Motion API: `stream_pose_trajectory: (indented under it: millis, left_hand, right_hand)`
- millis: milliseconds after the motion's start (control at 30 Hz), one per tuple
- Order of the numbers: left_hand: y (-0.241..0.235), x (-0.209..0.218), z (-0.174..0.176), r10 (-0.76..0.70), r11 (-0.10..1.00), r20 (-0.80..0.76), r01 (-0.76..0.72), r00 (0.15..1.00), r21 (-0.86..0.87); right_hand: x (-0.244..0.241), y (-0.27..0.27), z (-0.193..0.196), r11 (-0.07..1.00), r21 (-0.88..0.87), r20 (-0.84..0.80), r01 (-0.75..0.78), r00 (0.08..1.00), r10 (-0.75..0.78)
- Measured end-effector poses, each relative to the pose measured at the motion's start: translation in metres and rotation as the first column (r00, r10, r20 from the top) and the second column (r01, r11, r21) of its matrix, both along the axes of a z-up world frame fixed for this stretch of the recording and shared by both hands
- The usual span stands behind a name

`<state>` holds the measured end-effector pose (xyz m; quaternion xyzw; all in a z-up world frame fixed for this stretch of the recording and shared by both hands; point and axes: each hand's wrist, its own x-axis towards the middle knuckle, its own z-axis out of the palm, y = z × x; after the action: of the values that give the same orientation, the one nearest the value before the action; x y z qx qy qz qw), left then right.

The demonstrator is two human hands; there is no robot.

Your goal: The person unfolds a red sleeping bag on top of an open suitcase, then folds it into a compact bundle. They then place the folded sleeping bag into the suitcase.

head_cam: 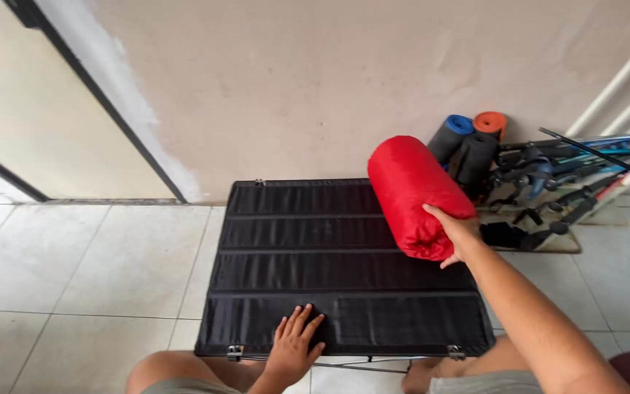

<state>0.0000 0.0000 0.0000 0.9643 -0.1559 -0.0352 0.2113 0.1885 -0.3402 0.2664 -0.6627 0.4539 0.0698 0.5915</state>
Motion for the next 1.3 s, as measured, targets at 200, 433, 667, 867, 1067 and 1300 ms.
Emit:
stream_pose_trajectory:
  millis: [200,433,667,867,1067,1300]
  left_hand:
    - [-0.005,-0.004,0.019,-0.014,1.0,-0.061,0.012,0.998,-0.023]
    - [-0.004,0.001,0.02,-0.003,1.0,-0.048,0.002,0.999,-0.031]
    - [0.009,0.018,0.05,0.246,0.838,-0.277,-0.348,0.929,-0.421]
    - [0.019,0.013,0.109,0.289,0.501,-0.525,-0.593,0.801,-0.63]
    - [0.004,0.011,0.116,0.261,0.712,-0.335,-0.415,0.905,-0.566]
    - [0.0,0.024,0.102,0.276,0.837,-0.248,-0.359,0.929,-0.413]
  right_hand:
    - [0.019,-0.011,-0.076,0.969,0.194,0.2,0.151,0.961,-0.19]
    - [0.021,0.003,-0.141,0.899,-0.438,0.388,-0.02,0.898,0.209]
    - [-0.064,0.059,-0.179,-0.06,-0.988,-0.027,0.142,0.223,0.974]
    - [-0.151,0.097,-0.127,0.085,-0.993,0.073,0.087,-0.137,0.988]
    - [-0.123,0.086,-0.112,0.124,-0.947,0.042,-0.295,0.27,0.962]
    - [-0.084,0.102,-0.143,0.056,-0.909,-0.059,-0.413,0.261,0.963]
